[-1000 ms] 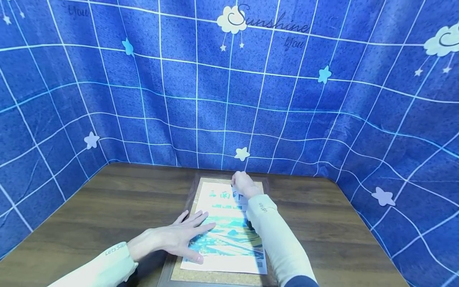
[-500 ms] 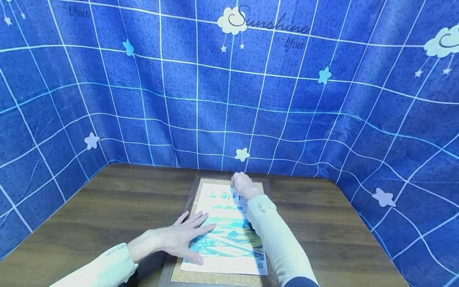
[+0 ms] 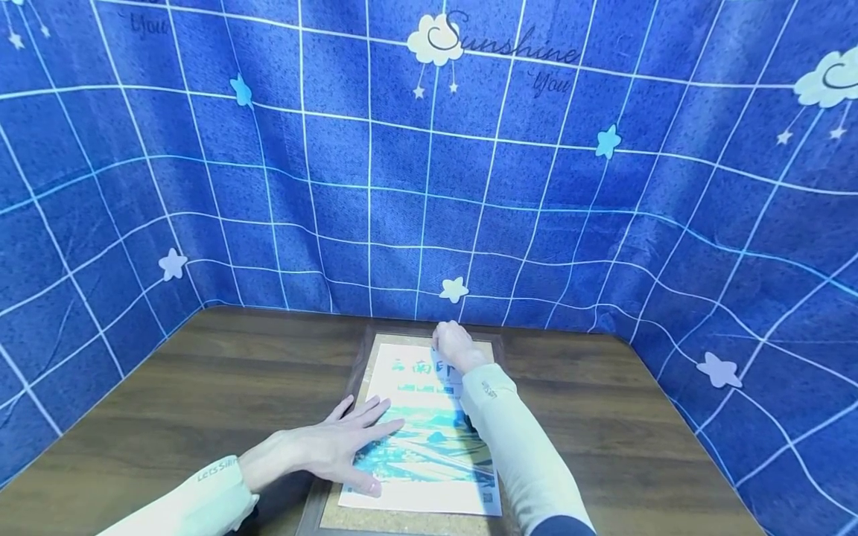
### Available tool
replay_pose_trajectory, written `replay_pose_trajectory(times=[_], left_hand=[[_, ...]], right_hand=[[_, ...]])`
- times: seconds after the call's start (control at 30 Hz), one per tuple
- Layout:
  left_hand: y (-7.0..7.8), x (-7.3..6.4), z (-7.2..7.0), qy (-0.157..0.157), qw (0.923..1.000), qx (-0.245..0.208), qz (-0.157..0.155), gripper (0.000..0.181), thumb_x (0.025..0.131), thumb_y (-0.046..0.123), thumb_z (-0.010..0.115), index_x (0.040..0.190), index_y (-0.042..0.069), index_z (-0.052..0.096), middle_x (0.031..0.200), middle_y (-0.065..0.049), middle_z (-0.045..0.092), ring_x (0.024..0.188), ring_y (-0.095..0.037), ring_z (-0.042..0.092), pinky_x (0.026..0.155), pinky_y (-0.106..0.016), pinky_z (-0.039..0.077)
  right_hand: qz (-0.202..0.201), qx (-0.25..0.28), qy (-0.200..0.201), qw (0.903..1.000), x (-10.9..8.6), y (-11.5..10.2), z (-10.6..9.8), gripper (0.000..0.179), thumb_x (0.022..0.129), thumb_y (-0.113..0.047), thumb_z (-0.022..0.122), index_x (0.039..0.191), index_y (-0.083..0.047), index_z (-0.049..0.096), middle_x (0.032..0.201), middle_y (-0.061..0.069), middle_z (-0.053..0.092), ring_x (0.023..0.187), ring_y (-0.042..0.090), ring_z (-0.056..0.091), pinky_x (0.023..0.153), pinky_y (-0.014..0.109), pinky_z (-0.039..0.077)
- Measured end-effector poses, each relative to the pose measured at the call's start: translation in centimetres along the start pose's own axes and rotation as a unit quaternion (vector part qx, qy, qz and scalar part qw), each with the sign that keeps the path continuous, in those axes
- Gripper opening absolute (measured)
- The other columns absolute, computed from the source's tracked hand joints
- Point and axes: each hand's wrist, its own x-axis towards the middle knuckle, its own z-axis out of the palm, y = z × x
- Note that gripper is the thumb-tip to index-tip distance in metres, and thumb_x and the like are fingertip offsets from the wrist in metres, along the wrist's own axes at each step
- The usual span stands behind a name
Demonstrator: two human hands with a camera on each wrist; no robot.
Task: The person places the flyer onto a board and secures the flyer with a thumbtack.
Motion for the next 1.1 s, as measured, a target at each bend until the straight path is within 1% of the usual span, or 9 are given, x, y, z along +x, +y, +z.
replay_pose_trajectory(times=[0.37,0.43,0.5,0.53,0.63,0.73,0.87,1.0,1.1], left_hand=[[-0.2,0.2,-0.1,-0.003,1.0,-0.001,0.001,0.095,0.079,0.071,0.06,0.154,0.028,0.022,0.164,-0.013,0.007,0.152,-0.032,0.005,0.117,-0.063,-0.001],[-0.2,0.2,-0.1,-0.005,1.0,-0.004,0.002,0.095,0.079,0.071,0.059,0.155,0.028,0.022,0.164,-0.013,0.007,0.152,-0.032,0.004,0.117,-0.063,-0.002],[-0.3,0.2,-0.3,-0.007,1.0,-0.006,0.002,0.094,0.079,0.071,0.059,0.155,0.028,0.021,0.164,-0.013,0.006,0.152,-0.032,0.004,0.117,-0.063,-0.002],[-0.3,0.1,-0.4,-0.007,0.9999,-0.008,0.002,0.094,0.08,0.071,0.059,0.155,0.028,0.021,0.164,-0.013,0.006,0.152,-0.032,0.004,0.117,-0.063,-0.002],[-0.4,0.1,-0.6,-0.008,0.9999,-0.009,0.001,0.094,0.08,0.071,0.059,0.155,0.027,0.021,0.164,-0.013,0.006,0.152,-0.033,0.004,0.117,-0.063,-0.002],[-0.4,0.2,-0.7,-0.007,0.9999,-0.009,0.0,0.095,0.08,0.071,0.059,0.155,0.027,0.022,0.164,-0.013,0.006,0.152,-0.033,0.004,0.118,-0.063,-0.002],[-0.6,0.1,-0.8,-0.005,0.9999,-0.009,-0.002,0.094,0.08,0.071,0.058,0.155,0.027,0.022,0.164,-0.013,0.005,0.152,-0.033,0.003,0.118,-0.062,-0.002],[-1.0,-0.1,-0.9,0.0,0.9999,-0.014,0.001,0.094,0.079,0.071,0.059,0.155,0.027,0.022,0.164,-0.012,0.003,0.152,-0.033,0.001,0.118,-0.062,-0.002],[-1.3,-0.3,-1.5,0.025,0.9996,-0.015,-0.002,0.092,0.081,0.07,0.058,0.154,0.026,0.024,0.164,-0.012,0.002,0.151,-0.034,0.0,0.117,-0.063,-0.003]], right_hand=[[0.004,0.003,-0.004,1.0,0.1,0.3,0.2,0.042,0.08,0.011,0.045,0.051,-0.015,0.029,0.053,-0.004,0.022,0.05,0.012,0.022,0.05,0.022,0.022],[-0.004,0.002,-0.001,1.0,-0.1,0.5,0.1,0.041,0.081,0.009,0.048,0.051,-0.014,0.033,0.054,-0.004,0.027,0.051,0.011,0.024,0.053,0.022,0.025],[-0.01,0.008,-0.002,0.9999,-0.4,0.7,-0.2,0.034,0.082,0.008,0.05,0.053,-0.006,0.038,0.056,-0.001,0.031,0.053,0.012,0.025,0.056,0.023,0.025],[-0.007,0.019,-0.003,0.9998,-0.6,0.7,-0.4,0.031,0.083,0.006,0.051,0.054,-0.003,0.046,0.056,-0.001,0.038,0.053,0.012,0.026,0.056,0.023,0.027],[0.011,0.046,-0.007,0.9989,-1.2,0.9,-1.0,0.02,0.085,0.002,0.055,0.072,0.0,0.07,0.066,0.002,0.061,0.055,0.01,0.037,0.056,0.023,0.036],[0.022,0.067,0.005,0.9975,-1.7,0.9,-1.8,0.022,0.086,0.0,0.057,0.097,-0.004,0.077,0.091,0.008,0.074,0.065,0.012,0.055,0.065,0.029,0.051],[0.004,0.067,0.028,0.9974,-2.5,1.0,-3.3,0.021,0.089,-0.004,0.058,0.103,-0.001,0.074,0.099,0.012,0.074,0.081,0.019,0.066,0.077,0.036,0.055],[-0.012,0.07,0.064,0.9954,-3.3,1.2,-5.4,0.023,0.092,-0.013,0.061,0.107,0.0,0.072,0.099,0.013,0.073,0.084,0.022,0.067,0.078,0.038,0.054],[-0.025,0.048,0.106,0.9929,-4.1,1.6,-7.1,0.031,0.093,-0.022,0.061,0.115,-0.001,0.068,0.106,0.015,0.071,0.093,0.028,0.065,0.086,0.044,0.051]])
